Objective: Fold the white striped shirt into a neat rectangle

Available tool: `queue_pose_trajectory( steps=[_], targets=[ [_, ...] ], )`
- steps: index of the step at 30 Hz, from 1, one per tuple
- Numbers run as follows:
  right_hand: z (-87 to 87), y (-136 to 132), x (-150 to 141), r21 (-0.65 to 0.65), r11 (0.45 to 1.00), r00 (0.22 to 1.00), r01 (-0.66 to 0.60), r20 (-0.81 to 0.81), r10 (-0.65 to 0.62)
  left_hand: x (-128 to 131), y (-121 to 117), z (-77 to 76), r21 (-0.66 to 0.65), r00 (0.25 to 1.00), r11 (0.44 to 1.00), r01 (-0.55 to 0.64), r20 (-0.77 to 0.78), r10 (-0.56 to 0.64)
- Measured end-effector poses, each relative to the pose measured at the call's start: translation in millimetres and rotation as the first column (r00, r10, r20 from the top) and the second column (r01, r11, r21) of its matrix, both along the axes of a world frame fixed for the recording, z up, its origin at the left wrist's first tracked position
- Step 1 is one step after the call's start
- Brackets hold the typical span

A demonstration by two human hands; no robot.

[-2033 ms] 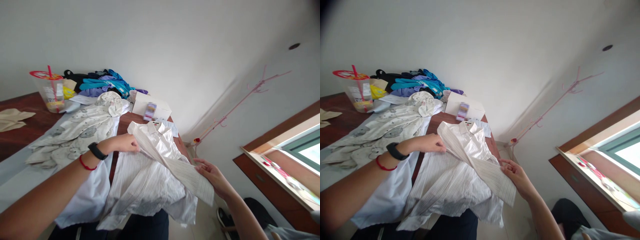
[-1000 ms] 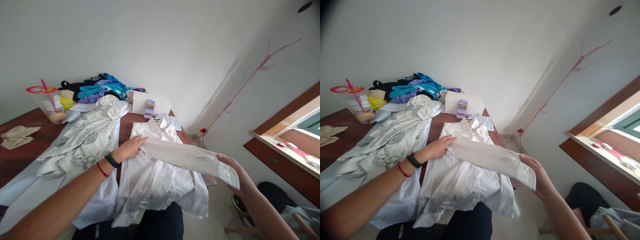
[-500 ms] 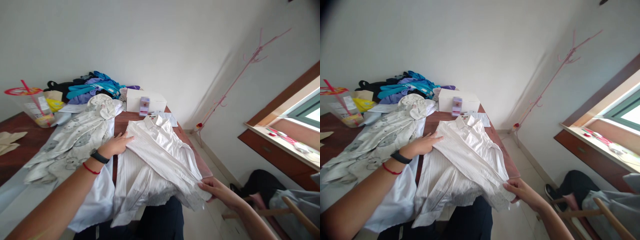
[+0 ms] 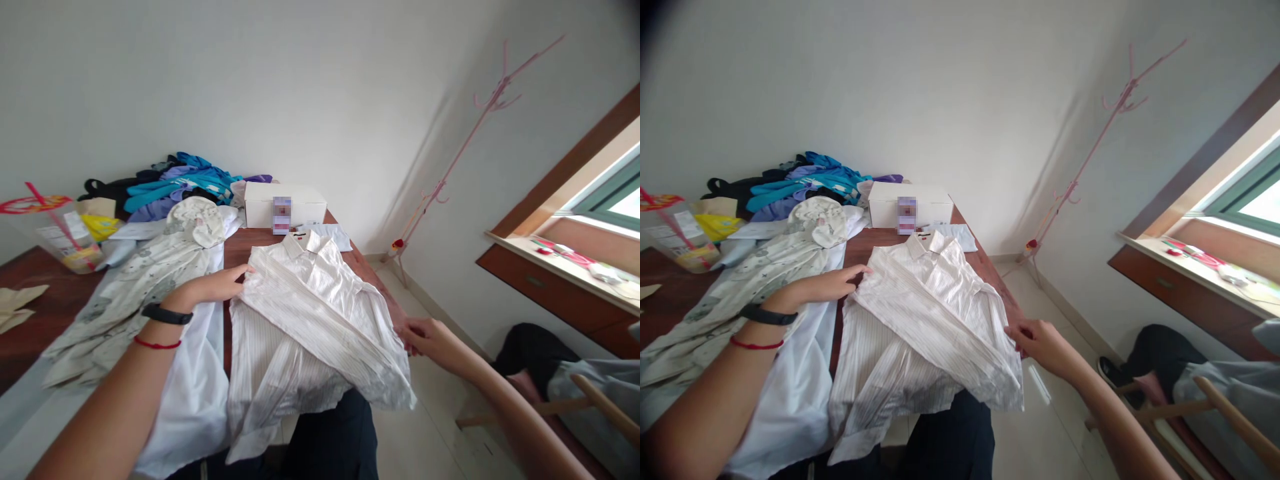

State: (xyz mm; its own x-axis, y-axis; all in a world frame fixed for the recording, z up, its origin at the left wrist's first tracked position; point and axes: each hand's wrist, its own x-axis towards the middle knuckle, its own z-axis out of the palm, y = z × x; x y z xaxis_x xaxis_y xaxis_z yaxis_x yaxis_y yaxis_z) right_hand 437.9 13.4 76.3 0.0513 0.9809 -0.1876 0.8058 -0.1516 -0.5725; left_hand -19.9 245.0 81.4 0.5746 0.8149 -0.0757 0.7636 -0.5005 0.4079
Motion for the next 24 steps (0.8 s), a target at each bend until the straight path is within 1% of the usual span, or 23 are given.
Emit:
queue_pose_trajectory(
  steps=[1,3,5,6,8,11,15,18,21,24],
  targets=[
    [7.6,9.5,-6.0,0.063,0.998,0.999,0.006,0.045,-0.009,3.9,1.3,-0.8,-0.010,1.000,1.000,-0.013,0.014,0.013],
    [18.7,28.5,-23.2,0.156,0.987,0.993,-0.037,0.116,0.019,13.8,3.2,-7.3,0.014,0.996,0.996,-0.087,0.005,0.087],
    [23.1,43.7,-44.5,0.183,0.976,0.985,-0.118,0.145,0.092,24.2,3.8,-18.9,0.071,0.984,0.982,-0.172,-0.028,0.175],
    [22.6,49.1,-54.8,0.171,0.973,0.981,-0.154,0.144,0.131,28.5,3.6,-25.4,0.084,0.980,0.979,-0.188,-0.047,0.193],
    [17.0,55.4,-71.7,0.121,0.970,0.970,-0.211,0.144,0.193,34.5,2.7,-37.2,0.080,0.977,0.979,-0.185,-0.090,0.192],
    [2.9,55.7,-83.8,0.041,0.976,0.965,-0.212,0.170,0.202,37.2,0.9,-46.5,0.069,0.973,0.984,-0.165,-0.151,0.174],
    [-10.0,49.7,-83.2,-0.008,0.981,0.963,-0.195,0.191,0.193,37.6,-2.1,-44.1,0.064,0.967,0.986,-0.154,-0.193,0.164],
    [-12.2,47.2,-77.2,0.027,0.982,0.967,-0.189,0.179,0.181,39.3,-5.2,-38.8,0.070,0.963,0.985,-0.160,-0.207,0.171],
    [-14.3,46.3,-68.0,0.090,0.982,0.981,-0.164,0.123,0.153,41.4,-8.1,-35.3,0.082,0.960,0.981,-0.173,-0.208,0.187],
    [-18.9,43.2,-59.6,0.089,0.982,0.981,-0.166,0.119,0.155,42.6,-9.2,-34.6,0.092,0.958,0.979,-0.182,-0.207,0.197]
  ],
)
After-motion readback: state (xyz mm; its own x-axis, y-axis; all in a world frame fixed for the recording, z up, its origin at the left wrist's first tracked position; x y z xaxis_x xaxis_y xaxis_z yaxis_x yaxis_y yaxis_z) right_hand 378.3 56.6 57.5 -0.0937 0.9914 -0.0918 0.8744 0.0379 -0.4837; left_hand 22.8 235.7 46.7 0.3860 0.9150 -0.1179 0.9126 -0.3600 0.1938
